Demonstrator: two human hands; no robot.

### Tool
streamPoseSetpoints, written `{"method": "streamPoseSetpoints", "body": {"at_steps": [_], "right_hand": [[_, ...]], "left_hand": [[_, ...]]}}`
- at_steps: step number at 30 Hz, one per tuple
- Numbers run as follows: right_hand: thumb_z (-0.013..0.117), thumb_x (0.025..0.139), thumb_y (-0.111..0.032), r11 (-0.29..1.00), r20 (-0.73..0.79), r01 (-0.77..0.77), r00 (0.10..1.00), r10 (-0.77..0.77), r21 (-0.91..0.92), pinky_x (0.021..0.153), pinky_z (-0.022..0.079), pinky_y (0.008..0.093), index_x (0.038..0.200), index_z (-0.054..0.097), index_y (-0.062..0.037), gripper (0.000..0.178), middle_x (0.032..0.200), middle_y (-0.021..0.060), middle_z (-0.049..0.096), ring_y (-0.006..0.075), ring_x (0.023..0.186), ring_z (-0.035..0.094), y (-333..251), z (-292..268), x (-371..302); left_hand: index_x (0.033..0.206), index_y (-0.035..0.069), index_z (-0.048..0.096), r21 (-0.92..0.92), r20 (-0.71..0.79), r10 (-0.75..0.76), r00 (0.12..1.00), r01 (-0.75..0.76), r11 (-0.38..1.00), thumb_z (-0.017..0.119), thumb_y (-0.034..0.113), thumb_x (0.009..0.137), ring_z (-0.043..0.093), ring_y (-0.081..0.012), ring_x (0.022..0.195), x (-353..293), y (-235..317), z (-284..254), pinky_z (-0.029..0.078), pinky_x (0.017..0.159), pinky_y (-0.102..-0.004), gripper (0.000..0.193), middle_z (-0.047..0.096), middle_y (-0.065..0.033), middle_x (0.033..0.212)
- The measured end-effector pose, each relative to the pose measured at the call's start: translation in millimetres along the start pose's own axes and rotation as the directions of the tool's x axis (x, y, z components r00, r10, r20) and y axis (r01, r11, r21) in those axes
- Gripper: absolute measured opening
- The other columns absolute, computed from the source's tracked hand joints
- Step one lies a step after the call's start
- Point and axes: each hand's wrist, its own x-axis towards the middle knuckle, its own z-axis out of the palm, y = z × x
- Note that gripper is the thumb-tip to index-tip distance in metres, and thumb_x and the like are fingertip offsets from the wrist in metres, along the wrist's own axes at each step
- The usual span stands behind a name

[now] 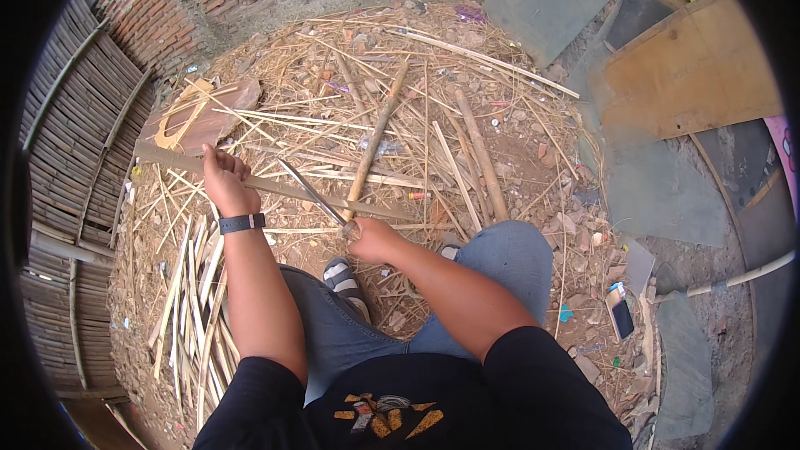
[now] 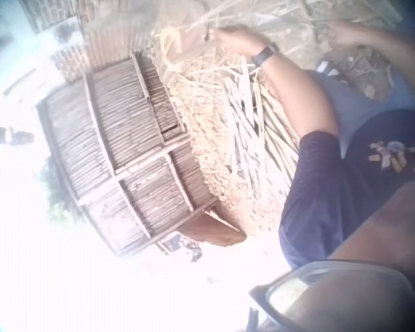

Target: The person sits on the ground and uses a machete to split long bamboo strips into thinner pieces. They hold the bamboo with one hand and strike it with the machete in the other, occasionally adjusting the material or picking up new pieces from the surrounding debris.

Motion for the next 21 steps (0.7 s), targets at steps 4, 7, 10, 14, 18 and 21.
{"method": "streamPoseSetpoints", "body": {"at_steps": [4,7,10,14,18,21], "right_hand": [[0.067,0.075,-0.018,0.998,0.062,-0.012,0.998,0.008,0.066,0.088,0.051,0.041,0.121,0.06,0.0007,0.05,0.108,0.0256,0.066,0.0381,0.102,0.064,-10.9,-3.9,-6.3],[0.067,0.076,-0.018,0.998,-0.01,-0.034,0.999,0.035,0.049,0.078,0.051,0.0399,0.121,0.059,0.0015,0.049,0.099,0.0232,0.066,0.0333,0.088,0.065,9.2,4.6,3.4],[0.068,0.079,-0.017,0.999,-0.033,0.013,0.999,-0.012,0.033,0.06,0.052,0.0376,0.123,0.057,0.002,0.049,0.082,0.0182,0.066,0.0237,0.063,0.065,16.3,6.1,8.1],[0.067,0.08,-0.017,0.983,0.06,-0.018,0.998,0.007,0.182,0.059,0.052,0.0373,0.122,0.057,0.0023,0.048,0.082,0.0182,0.066,0.0238,0.062,0.065,-25.1,-3.2,-15.5],[0.067,0.077,-0.019,1.0,0.007,-0.026,1.0,0.026,-0.009,0.083,0.052,0.0412,0.128,0.055,0.0006,0.056,0.107,0.0256,0.066,0.0363,0.094,0.067,1.7,0.3,0.7],[0.066,0.08,-0.016,0.998,0.051,-0.023,0.998,0.02,0.052,0.056,0.051,0.0365,0.122,0.056,0.0031,0.047,0.08,0.0187,0.066,0.0245,0.059,0.064,-3.0,-0.7,-3.0]], "left_hand": [[0.074,0.014,0.045,-0.012,0.014,-0.02,1.0,0.02,1.0,0.058,0.037,0.099,0.027,-0.0081,0.048,-0.8,0.5,2.2,0.023,0.047,-0.026,0.037,0.033,0.0049,0.057],[0.074,0.014,0.045,-0.002,0.011,-0.004,1.0,0.004,1.0,0.057,0.036,0.1,0.027,-0.0081,0.048,1.4,-4.9,0.9,0.023,0.046,-0.0259,0.037,0.033,0.0049,0.057],[0.074,0.014,0.045,-0.015,-0.009,-0.015,1.0,0.014,1.0,0.057,0.037,0.1,0.027,-0.008,0.048,1.3,0.6,2.5,0.023,0.046,-0.0259,0.037,0.033,0.005,0.057],[0.073,0.013,0.044,-0.012,0.0,-0.015,1.0,0.015,1.0,0.056,0.038,0.101,0.027,-0.0079,0.048,0.7,-2.0,0.9,0.022,0.046,-0.0261,0.038,0.033,0.005,0.056],[0.073,0.013,0.044,-0.004,-0.01,-0.011,1.0,0.011,1.0,0.055,0.038,0.101,0.028,-0.0079,0.047,3.2,-4.5,-0.1,0.022,0.045,-0.0264,0.039,0.035,0.0047,0.057],[0.073,0.014,0.044,0.006,-0.043,-0.012,0.999,0.012,1.0,0.055,0.038,0.101,0.028,-0.0079,0.047,3.0,-0.7,-0.1,0.023,0.045,-0.0262,0.039,0.035,0.0045,0.057]]}}
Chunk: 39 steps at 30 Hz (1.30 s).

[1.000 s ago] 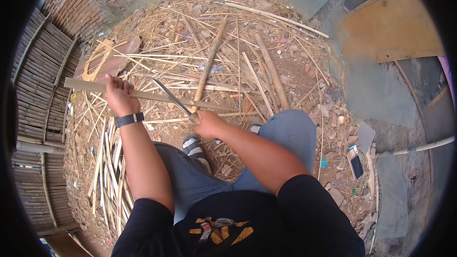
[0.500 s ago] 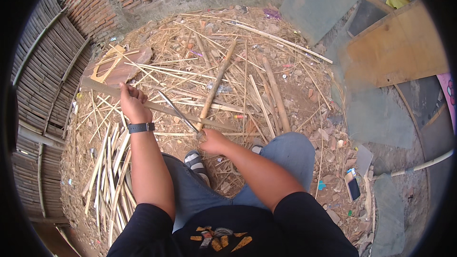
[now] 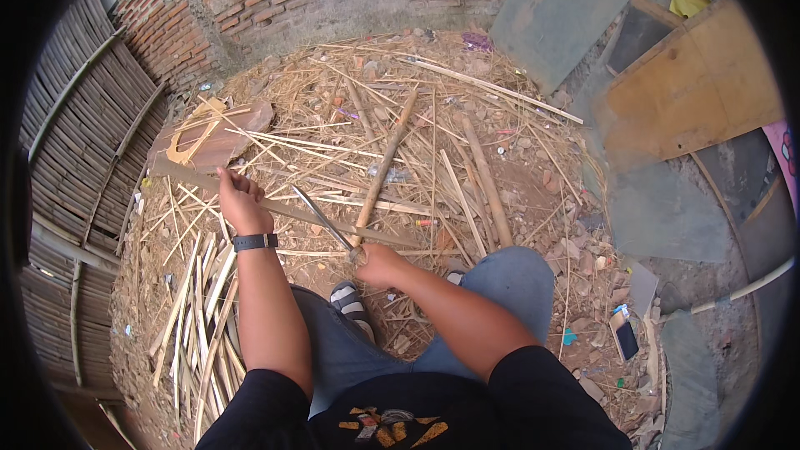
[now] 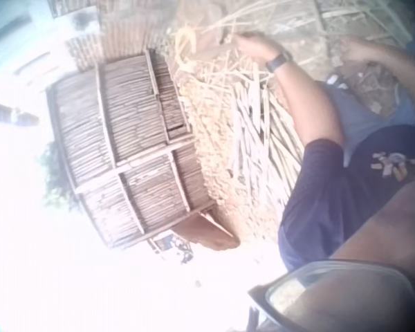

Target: The person sits on the ground and uses a machete to split long bamboo strips into thinner pieces. They hold the bamboo with one hand and strike it with the machete in the other, occasionally adjusting the material or picking up new pieces from the surrounding debris.

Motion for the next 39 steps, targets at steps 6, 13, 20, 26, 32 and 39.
{"method": "streamPoseSetpoints", "body": {"at_steps": [6,13,20,26,32,39], "right_hand": [[0.067,0.079,-0.017,0.981,-0.092,0.193,0.977,-0.192,0.004,0.057,0.052,0.0372,0.122,0.056,0.0037,0.049,0.081,0.0197,0.067,0.0245,0.059,0.065,4.7,8.8,1.8],[0.066,0.079,-0.018,0.994,0.072,-0.058,0.996,0.052,0.088,0.057,0.054,0.0367,0.129,0.053,0.0018,0.055,0.084,0.0199,0.068,0.0261,0.063,0.068,-22.7,-7.0,-11.2],[0.065,0.079,-0.017,0.999,0.004,0.031,1.0,-0.031,0.019,0.056,0.054,0.0379,0.125,0.054,0.0041,0.052,0.079,0.0201,0.067,0.0256,0.06,0.067,-7.1,-2.2,-4.1],[0.065,0.076,-0.019,0.999,0.028,-0.023,0.999,0.022,0.03,0.067,0.055,0.0403,0.123,0.056,0.0029,0.053,0.089,0.0239,0.068,0.0321,0.072,0.07,-27.4,-7.8,-16.5],[0.065,0.079,-0.017,0.997,-0.007,0.077,0.997,-0.077,-0.021,0.063,0.053,0.0383,0.126,0.052,0.0052,0.053,0.082,0.0212,0.066,0.0282,0.066,0.066,-8.5,0.5,-5.6],[0.065,0.081,-0.016,0.996,0.008,0.085,0.996,-0.085,0.003,0.054,0.052,0.0373,0.124,0.051,0.0059,0.05,0.077,0.0193,0.066,0.024,0.056,0.066,-11.8,1.1,-6.8]], "left_hand": [[0.073,0.014,0.044,-0.013,0.064,0.015,0.998,-0.014,1.0,0.056,0.038,0.101,0.026,-0.0075,0.047,-4.0,-1.7,3.8,0.022,0.046,-0.0262,0.038,0.034,0.0047,0.058],[0.075,0.014,0.044,-0.005,0.019,0.003,1.0,-0.003,1.0,0.054,0.039,0.101,0.026,-0.0077,0.048,0.2,1.7,-2.0,0.022,0.046,-0.0265,0.038,0.032,0.0049,0.058],[0.075,0.014,0.043,0.003,0.018,-0.004,1.0,0.004,1.0,0.054,0.038,0.101,0.026,-0.008,0.048,-3.4,-0.9,3.6,0.022,0.046,-0.0266,0.037,0.032,0.005,0.058],[0.074,0.014,0.043,-0.008,0.005,-0.005,1.0,0.005,1.0,0.055,0.036,0.101,0.026,-0.0079,0.047,-2.8,0.5,1.7,0.023,0.046,-0.0266,0.037,0.031,0.0055,0.057],[0.073,0.015,0.043,0.006,0.016,-0.009,1.0,0.009,1.0,0.056,0.035,0.101,0.026,-0.0079,0.047,-4.1,0.0,3.9,0.023,0.046,-0.0265,0.036,0.031,0.0058,0.056],[0.073,0.014,0.044,0.009,0.023,-0.007,1.0,0.007,1.0,0.056,0.033,0.1,0.026,-0.0078,0.047,-3.3,0.4,1.5,0.022,0.046,-0.0265,0.035,0.032,0.0055,0.056]]}}
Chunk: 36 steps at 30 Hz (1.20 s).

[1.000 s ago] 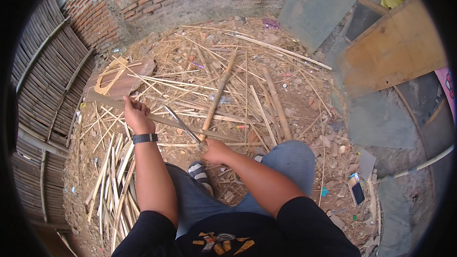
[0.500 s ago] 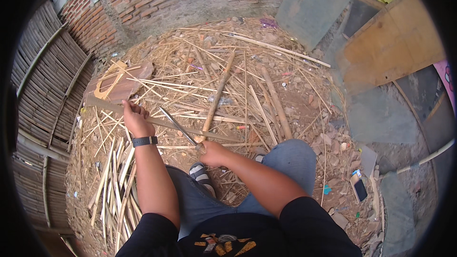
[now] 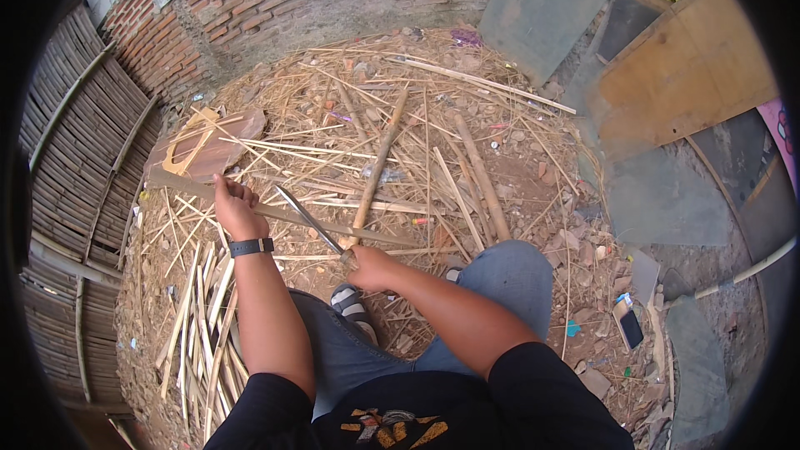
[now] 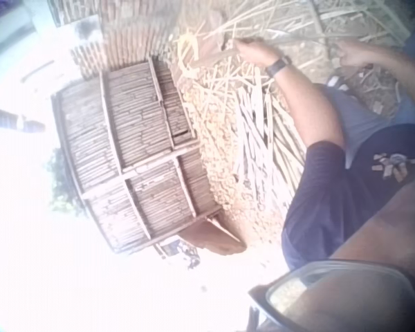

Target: The person sits on the ground and uses a machete to split long bamboo strips into thinner pieces. They hold the bamboo with one hand and strike it with the machete in the other, occasionally adjusting the material or picking up new pieces from the surrounding debris.

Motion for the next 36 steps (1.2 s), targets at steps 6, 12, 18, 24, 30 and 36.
{"method": "streamPoseSetpoints", "body": {"at_steps": [6,12,18,24,30,36], "right_hand": [[0.065,0.08,-0.016,0.998,0.03,-0.057,0.998,0.057,0.01,0.054,0.053,0.0372,0.128,0.049,0.006,0.056,0.078,0.0202,0.067,0.0242,0.057,0.066,-4.6,-4.0,-1.9],[0.064,0.08,-0.016,0.999,0.032,-0.049,0.998,0.049,0.002,0.055,0.053,0.0372,0.13,0.048,0.0059,0.057,0.079,0.0208,0.067,0.025,0.058,0.067,0.4,-2.1,0.7],[0.064,0.08,-0.016,1.0,-0.002,-0.005,1.0,0.005,-0.019,0.055,0.053,0.0371,0.131,0.047,0.0058,0.058,0.081,0.0206,0.068,0.0249,0.059,0.067,5.0,1.1,2.2],[0.065,0.08,-0.016,0.999,0.022,-0.039,0.999,0.039,-0.007,0.056,0.053,0.0376,0.133,0.045,0.0093,0.062,0.083,0.0222,0.068,0.025,0.059,0.067,1.7,-1.9,0.0],[0.066,0.08,-0.016,0.998,0.02,-0.059,0.998,0.059,0.022,0.056,0.053,0.0373,0.131,0.044,0.0113,0.062,0.083,0.0221,0.067,0.025,0.059,0.067,3.0,-0.4,-0.2],[0.066,0.08,-0.015,0.999,0.025,-0.046,0.999,0.045,0.022,0.056,0.054,0.0375,0.128,0.046,0.0106,0.058,0.081,0.0212,0.067,0.025,0.059,0.068,8.5,2.0,3.4]], "left_hand": [[0.074,0.014,0.044,-0.006,0.012,0.006,1.0,-0.005,1.0,0.057,0.033,0.1,0.027,-0.0078,0.048,2.0,-1.6,-2.2,0.023,0.046,-0.0265,0.035,0.032,0.0054,0.057],[0.073,0.014,0.043,0.005,0.017,0.009,1.0,-0.009,1.0,0.057,0.033,0.1,0.028,-0.0081,0.048,-0.2,-0.6,-0.5,0.024,0.047,-0.0265,0.035,0.032,0.0053,0.057],[0.072,0.015,0.043,0.008,0.009,0.009,1.0,-0.009,1.0,0.058,0.033,0.099,0.029,-0.0082,0.049,-0.3,-0.4,-0.1,0.024,0.047,-0.0269,0.036,0.033,0.0051,0.057],[0.072,0.015,0.044,0.017,0.007,0.001,1.0,-0.001,1.0,0.058,0.033,0.099,0.029,-0.0083,0.049,-2.9,2.0,2.0,0.024,0.047,-0.0267,0.036,0.033,0.0053,0.057],[0.075,0.015,0.045,0.036,-0.007,-0.012,1.0,0.012,0.999,0.056,0.035,0.1,0.026,-0.0084,0.05,-2.2,0.9,1.8,0.023,0.049,-0.0264,0.034,0.031,0.0057,0.059],[0.078,0.015,0.046,0.032,0.016,-0.017,1.0,0.016,0.999,0.056,0.036,0.101,0.026,-0.0082,0.051,-2.7,0.6,1.0,0.024,0.049,-0.0257,0.032,0.03,0.0056,0.06]]}}
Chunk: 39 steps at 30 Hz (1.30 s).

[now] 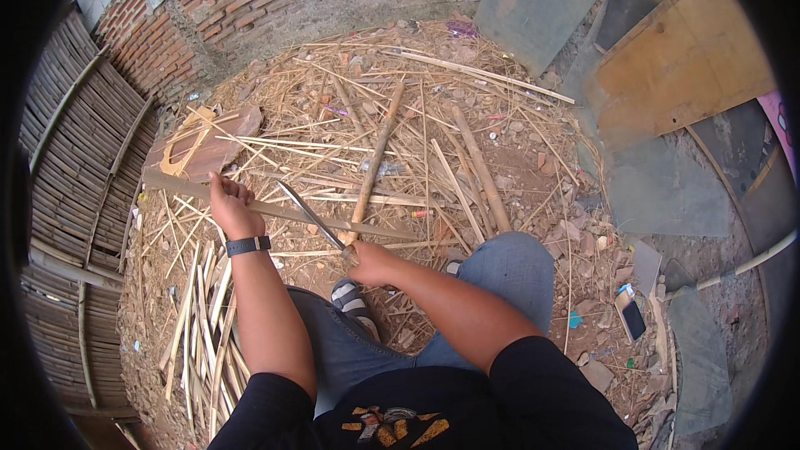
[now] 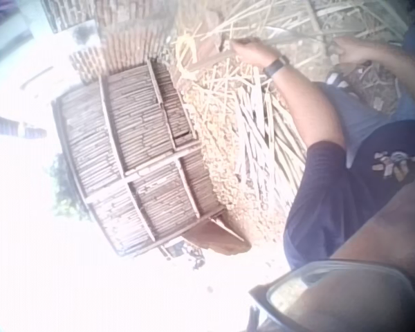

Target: The person sits on the ground and uses a machete to split long bamboo strips into thinner pieces. They hold the bamboo with one hand and strike it with the machete in the other, occasionally adjusting the material or picking up new pieces from the surrounding debris.

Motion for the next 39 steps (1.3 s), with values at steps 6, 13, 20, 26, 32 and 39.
{"method": "streamPoseSetpoints", "body": {"at_steps": [6,13,20,26,32,39], "right_hand": [[0.066,0.08,-0.015,1.0,-0.011,0.002,1.0,-0.002,-0.011,0.055,0.053,0.0374,0.126,0.048,0.0098,0.055,0.08,0.0209,0.067,0.025,0.059,0.067,-2.0,-0.2,-1.2],[0.066,0.079,-0.015,0.998,0.011,-0.045,0.999,0.045,0.049,0.055,0.053,0.0375,0.12,0.051,0.0086,0.05,0.078,0.0197,0.067,0.025,0.057,0.067,-8.0,-2.9,-5.6],[0.066,0.078,-0.019,0.998,0.01,-0.07,0.998,0.07,-0.007,0.068,0.055,0.0399,0.121,0.053,0.0063,0.052,0.087,0.0234,0.068,0.0315,0.073,0.069,-12.1,-5.3,-6.4],[0.068,0.076,-0.022,0.994,-0.108,-0.025,0.994,0.013,-0.108,0.09,0.051,0.0437,0.121,0.057,0.0052,0.054,0.11,0.0298,0.064,0.0402,0.105,0.063,-3.6,1.4,-1.7],[0.068,0.076,-0.023,0.99,-0.093,-0.02,0.996,0.007,-0.137,0.093,0.05,0.0436,0.122,0.057,0.0047,0.055,0.113,0.0297,0.064,0.0413,0.108,0.062,-0.2,-3.1,0.0],[0.067,0.076,-0.023,0.99,-0.089,-0.024,0.996,0.011,-0.139,0.094,0.05,0.043,0.123,0.057,0.0041,0.055,0.114,0.0292,0.064,0.0411,0.108,0.062,-2.1,-2.7,0.0]], "left_hand": [[0.073,0.015,0.044,-0.016,-0.015,0.01,1.0,-0.01,1.0,0.059,0.034,0.099,0.027,-0.0081,0.049,0.7,-0.1,1.0,0.024,0.048,-0.0262,0.036,0.031,0.0056,0.058],[0.069,0.016,0.043,-0.03,-0.017,0.015,1.0,-0.016,0.999,0.061,0.033,0.098,0.028,-0.0081,0.049,0.7,-0.2,1.3,0.024,0.048,-0.0265,0.038,0.032,0.0056,0.057],[0.07,0.016,0.044,-0.033,-0.012,0.012,1.0,-0.012,0.999,0.061,0.032,0.098,0.028,-0.008,0.049,1.2,0.1,0.4,0.024,0.048,-0.0263,0.036,0.033,0.0057,0.057],[0.07,0.015,0.043,-0.024,-0.016,0.024,1.0,-0.024,0.999,0.06,0.032,0.098,0.028,-0.0083,0.049,1.3,-1.4,1.0,0.024,0.048,-0.0266,0.037,0.033,0.0054,0.057],[0.069,0.016,0.042,-0.008,-0.014,0.022,1.0,-0.023,1.0,0.059,0.031,0.099,0.027,-0.0084,0.049,2.3,0.3,-1.6,0.024,0.048,-0.027,0.037,0.032,0.005,0.057],[0.069,0.015,0.042,-0.022,-0.014,0.016,1.0,-0.017,1.0,0.058,0.031,0.099,0.027,-0.0083,0.047,3.1,-1.0,0.5,0.023,0.047,-0.027,0.038,0.031,0.0053,0.056]]}}
